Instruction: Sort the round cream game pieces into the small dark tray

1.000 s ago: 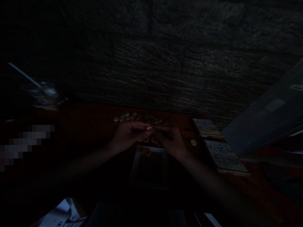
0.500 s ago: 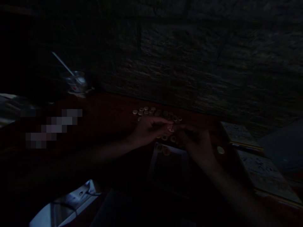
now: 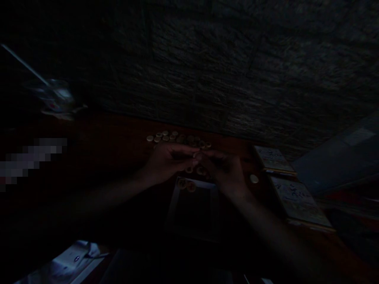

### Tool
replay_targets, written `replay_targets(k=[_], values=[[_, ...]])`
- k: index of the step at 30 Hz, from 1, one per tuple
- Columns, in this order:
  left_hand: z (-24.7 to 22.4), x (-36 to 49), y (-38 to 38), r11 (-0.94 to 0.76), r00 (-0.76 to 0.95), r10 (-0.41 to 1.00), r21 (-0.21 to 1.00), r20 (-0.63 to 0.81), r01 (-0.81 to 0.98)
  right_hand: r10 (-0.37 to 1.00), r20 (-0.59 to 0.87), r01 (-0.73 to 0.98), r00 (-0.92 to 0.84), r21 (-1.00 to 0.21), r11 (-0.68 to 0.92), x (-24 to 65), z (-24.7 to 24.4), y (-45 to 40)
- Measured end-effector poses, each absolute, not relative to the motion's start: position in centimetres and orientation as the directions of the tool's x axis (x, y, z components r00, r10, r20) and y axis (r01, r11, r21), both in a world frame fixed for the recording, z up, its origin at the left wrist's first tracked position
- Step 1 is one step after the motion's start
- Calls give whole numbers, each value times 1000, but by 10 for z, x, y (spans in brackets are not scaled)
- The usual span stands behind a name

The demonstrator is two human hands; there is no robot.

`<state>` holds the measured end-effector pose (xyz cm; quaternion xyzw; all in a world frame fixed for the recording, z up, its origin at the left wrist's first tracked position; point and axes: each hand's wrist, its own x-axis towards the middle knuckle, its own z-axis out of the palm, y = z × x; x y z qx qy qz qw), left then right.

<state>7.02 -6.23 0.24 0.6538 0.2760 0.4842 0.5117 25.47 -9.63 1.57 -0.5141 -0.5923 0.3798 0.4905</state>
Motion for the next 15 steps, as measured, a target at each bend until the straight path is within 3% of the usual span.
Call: replay_targets(k=[6,10,15], values=[[3,73,-61,-121,364,906,955,218,-269,982,187,272,-17,-945,184,260,15,-96],[2,75,-61,-123,349,910,949,225,-291,961,270,300,-57,-914,274,261,17,-98],[0,74,-60,-123,381,893,945,238,-303,944,329,403,21,-867,293,255,22,-100]])
